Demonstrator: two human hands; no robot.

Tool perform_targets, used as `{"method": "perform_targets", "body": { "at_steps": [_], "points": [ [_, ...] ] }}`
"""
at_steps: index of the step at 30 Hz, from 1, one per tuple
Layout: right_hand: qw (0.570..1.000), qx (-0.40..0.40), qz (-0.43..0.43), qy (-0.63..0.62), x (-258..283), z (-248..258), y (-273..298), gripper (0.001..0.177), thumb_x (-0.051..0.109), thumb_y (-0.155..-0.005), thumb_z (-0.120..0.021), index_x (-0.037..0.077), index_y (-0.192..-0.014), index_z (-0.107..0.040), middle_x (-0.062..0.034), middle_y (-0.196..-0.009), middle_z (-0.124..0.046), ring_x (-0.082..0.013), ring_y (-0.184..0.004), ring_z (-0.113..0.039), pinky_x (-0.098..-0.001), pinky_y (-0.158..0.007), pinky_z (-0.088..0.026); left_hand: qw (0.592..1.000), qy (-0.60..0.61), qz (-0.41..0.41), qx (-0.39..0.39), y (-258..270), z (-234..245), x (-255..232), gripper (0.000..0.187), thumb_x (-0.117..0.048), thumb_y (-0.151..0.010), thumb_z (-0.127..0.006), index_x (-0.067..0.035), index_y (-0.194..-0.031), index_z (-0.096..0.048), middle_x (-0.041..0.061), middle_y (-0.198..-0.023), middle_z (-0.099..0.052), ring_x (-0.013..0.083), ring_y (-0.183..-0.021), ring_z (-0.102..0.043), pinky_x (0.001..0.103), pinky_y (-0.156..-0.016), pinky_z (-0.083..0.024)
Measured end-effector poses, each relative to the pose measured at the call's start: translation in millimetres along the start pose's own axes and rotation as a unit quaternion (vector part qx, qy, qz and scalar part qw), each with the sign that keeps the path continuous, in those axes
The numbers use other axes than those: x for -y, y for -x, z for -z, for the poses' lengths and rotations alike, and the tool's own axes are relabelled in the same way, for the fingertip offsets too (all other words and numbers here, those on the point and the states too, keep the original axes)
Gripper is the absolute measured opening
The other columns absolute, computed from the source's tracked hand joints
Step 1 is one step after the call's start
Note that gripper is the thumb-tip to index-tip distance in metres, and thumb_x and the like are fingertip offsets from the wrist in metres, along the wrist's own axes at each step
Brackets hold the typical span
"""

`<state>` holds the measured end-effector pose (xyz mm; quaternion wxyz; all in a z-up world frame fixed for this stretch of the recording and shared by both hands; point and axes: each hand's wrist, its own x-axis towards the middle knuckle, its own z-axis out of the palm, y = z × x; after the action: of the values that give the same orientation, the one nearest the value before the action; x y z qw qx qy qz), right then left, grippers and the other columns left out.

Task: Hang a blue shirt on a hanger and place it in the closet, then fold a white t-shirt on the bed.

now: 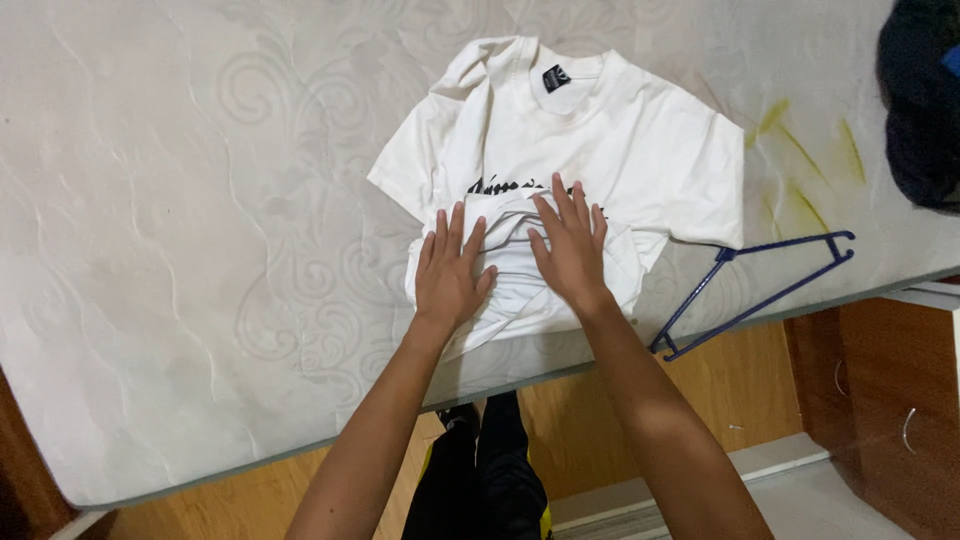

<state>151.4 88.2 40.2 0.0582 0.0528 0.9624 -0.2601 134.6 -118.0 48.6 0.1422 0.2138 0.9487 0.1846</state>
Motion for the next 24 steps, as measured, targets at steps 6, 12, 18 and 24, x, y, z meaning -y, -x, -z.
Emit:
{"method": "perform_targets", "body": {
  "at_steps": [6, 12, 18, 24],
  "points": [
    [0.999, -0.023, -0.004, -0.031, -13.8, 33.2, 54.6, 0.058, 0.024, -0.098, -0.063, 0.009, -0.153, -0.048, -0.0155, -0.169, -0.025, -0.0381, -0.157, -0.018, -0.0561, -0.122, -0.013, 0.999, 0.011, -0.034, -0.004, 16.2, 23.6, -31.2, 0.079, -0.034, -0.089, -0.072, -0.014, -0.158, -0.038, 0.017, -0.170, -0.017, 0.0380, -0.156, -0.016, 0.051, -0.122, -0.023],
    [0.998, -0.039, -0.039, 0.006, -36.7, 71.7, 113.4, 0.060, 0.024, -0.095, -0.064, 0.010, -0.151, -0.048, -0.0140, -0.169, -0.026, -0.0387, -0.154, -0.021, -0.0536, -0.121, -0.016, 0.994, 0.029, -0.104, -0.001, 40.3, 27.7, -69.6, 0.079, -0.033, -0.089, -0.072, -0.011, -0.158, -0.039, 0.018, -0.170, -0.017, 0.0387, -0.157, -0.019, 0.051, -0.121, -0.025],
    [0.994, -0.066, -0.082, 0.018, -82.1, 97.3, 168.1, 0.063, 0.021, -0.093, -0.065, 0.010, -0.153, -0.047, -0.0129, -0.169, -0.026, -0.0383, -0.155, -0.021, -0.0522, -0.121, -0.018, 0.985, 0.005, -0.170, 0.033, 44.4, 12.6, -124.1, 0.081, -0.036, -0.090, -0.071, -0.010, -0.157, -0.034, 0.021, -0.168, -0.016, 0.0416, -0.154, -0.020, 0.053, -0.119, -0.025],
    [0.984, -0.030, -0.149, 0.091, -164.5, 109.5, 196.7, 0.084, 0.013, -0.082, -0.074, 0.014, -0.157, -0.037, -0.0116, -0.169, -0.020, -0.0364, -0.155, -0.019, -0.0530, -0.122, -0.015, 0.976, 0.034, -0.196, 0.085, 36.3, -34.4, -186.1, 0.086, -0.037, -0.088, -0.071, -0.008, -0.159, -0.031, 0.021, -0.169, -0.016, 0.0431, -0.154, -0.021, 0.053, -0.119, -0.027]
  ]
}}
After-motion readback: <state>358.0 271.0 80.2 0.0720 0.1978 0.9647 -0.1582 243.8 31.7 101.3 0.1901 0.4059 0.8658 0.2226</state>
